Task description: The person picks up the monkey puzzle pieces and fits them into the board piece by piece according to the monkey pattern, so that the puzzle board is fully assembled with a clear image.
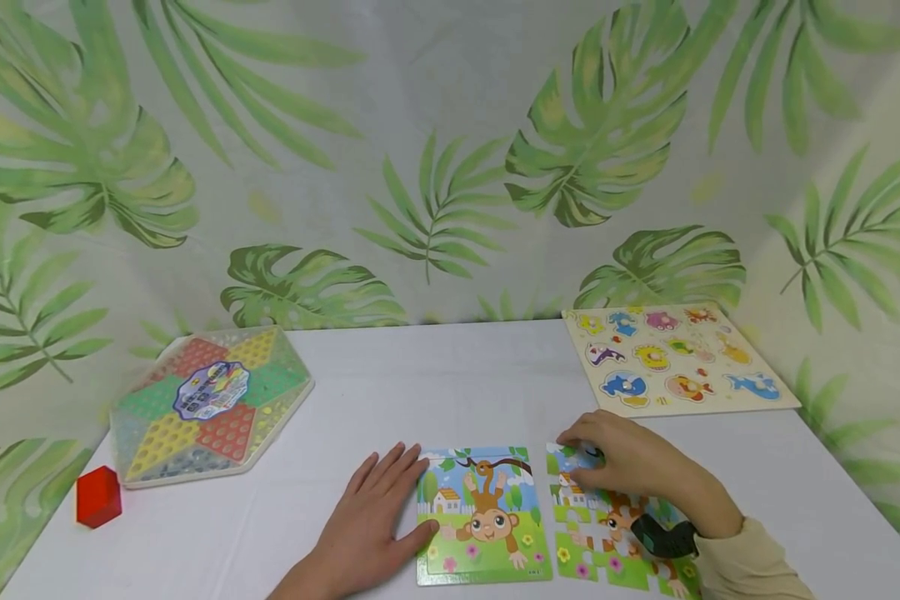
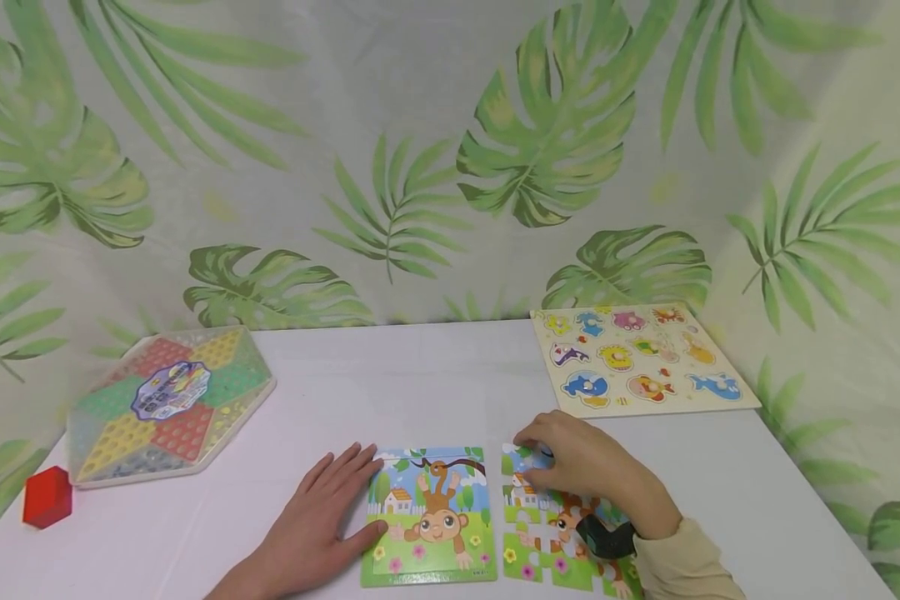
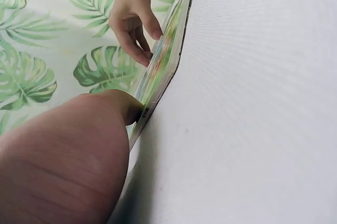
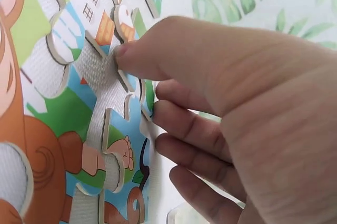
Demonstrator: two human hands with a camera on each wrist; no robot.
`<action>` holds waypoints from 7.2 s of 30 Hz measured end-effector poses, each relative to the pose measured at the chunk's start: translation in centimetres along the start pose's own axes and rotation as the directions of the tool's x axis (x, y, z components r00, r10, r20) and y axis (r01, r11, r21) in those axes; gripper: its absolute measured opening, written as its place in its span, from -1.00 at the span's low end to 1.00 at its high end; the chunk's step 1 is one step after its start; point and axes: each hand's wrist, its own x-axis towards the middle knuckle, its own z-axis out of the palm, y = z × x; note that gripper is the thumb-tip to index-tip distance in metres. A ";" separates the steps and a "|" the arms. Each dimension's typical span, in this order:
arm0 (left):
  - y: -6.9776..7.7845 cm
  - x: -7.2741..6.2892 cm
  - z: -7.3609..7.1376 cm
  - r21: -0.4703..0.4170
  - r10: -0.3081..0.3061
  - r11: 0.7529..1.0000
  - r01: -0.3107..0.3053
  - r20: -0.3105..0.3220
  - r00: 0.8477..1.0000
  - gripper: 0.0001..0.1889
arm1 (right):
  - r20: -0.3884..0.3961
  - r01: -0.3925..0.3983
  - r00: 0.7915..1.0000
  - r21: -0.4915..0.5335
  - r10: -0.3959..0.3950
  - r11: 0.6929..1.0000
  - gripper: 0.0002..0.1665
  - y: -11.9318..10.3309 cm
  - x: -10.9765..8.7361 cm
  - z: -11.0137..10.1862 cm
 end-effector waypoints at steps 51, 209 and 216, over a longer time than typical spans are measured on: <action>-0.1 0.0 0.1 0.031 0.023 0.999 -0.023 -0.023 0.999 -0.24 | -0.109 0.086 0.990 -0.017 -0.087 0.996 -0.60 -3.4 2.9 -2.2; -0.2 0.1 -0.1 0.027 0.050 0.998 -0.050 -0.001 0.999 -0.35 | -0.134 0.152 0.978 -0.081 -0.162 0.985 -0.49 -7.0 1.7 0.6; -0.1 0.4 -0.2 0.018 0.052 0.998 -0.052 0.007 0.999 -0.35 | -0.128 0.149 0.979 -0.091 -0.160 0.985 -0.48 -6.4 1.1 0.3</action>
